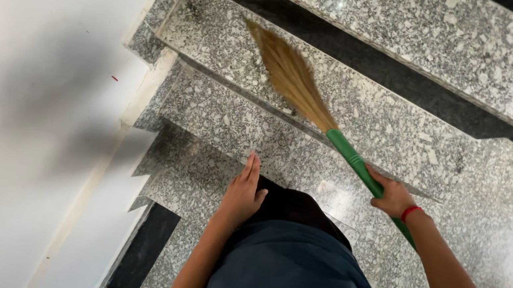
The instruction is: The person sweeps the granite steps and landing of a staircase using a broom.
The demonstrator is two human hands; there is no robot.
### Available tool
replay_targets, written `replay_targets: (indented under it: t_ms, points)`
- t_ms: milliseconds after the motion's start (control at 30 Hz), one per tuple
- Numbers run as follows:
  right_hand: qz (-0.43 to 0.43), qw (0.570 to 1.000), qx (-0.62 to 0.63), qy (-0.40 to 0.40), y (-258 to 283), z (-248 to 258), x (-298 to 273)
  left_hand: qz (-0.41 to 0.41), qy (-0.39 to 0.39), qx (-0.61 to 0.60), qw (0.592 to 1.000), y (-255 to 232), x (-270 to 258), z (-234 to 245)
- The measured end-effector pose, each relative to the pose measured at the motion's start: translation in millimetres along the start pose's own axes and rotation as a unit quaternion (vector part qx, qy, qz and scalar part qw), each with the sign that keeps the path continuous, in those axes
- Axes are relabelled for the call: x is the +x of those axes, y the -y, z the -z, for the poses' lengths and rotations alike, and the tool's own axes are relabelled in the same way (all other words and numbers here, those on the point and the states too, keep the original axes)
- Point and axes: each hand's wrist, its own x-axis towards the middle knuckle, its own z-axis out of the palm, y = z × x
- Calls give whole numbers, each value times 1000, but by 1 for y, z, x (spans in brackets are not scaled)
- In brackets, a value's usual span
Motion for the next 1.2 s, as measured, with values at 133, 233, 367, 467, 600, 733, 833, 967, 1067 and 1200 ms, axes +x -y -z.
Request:
replay_targets:
  t_ms: [133,233,367,467,600,733,833,967,1067,1200]
  points:
    - [113,993,-8,-15,3,-45,-32,-2,33,-19,999,-3,9,7]
    - [124,992,31,7,-3,-70,-69,-33,40,-22,998,-6,15,10]
    - [79,991,108,14,-21,-77,-120,-85,31,-29,995,-11,23,18]
    - [99,981,124,-109,-30,-70,-131,-73,74,-26,994,-14,26,21]
    - [-96,988,95,-78,-21,-43,-106,-121,81,-2,989,-9,24,15]
    - [-106,992,46,-45,3,-49,-93,-127,94,-12,987,0,14,13]
    - [-61,997,10,-44,14,-75,-109,-137,90,-34,986,7,9,15]
    - [-14,1000,5,-13,24,-108,-155,-157,99,-32,982,18,9,13]
    - [37,997,61,-5,13,-109,-189,-143,138,3,980,15,14,8]
    - [-17,995,97,-24,-18,-98,-204,-128,151,24,980,4,21,4]
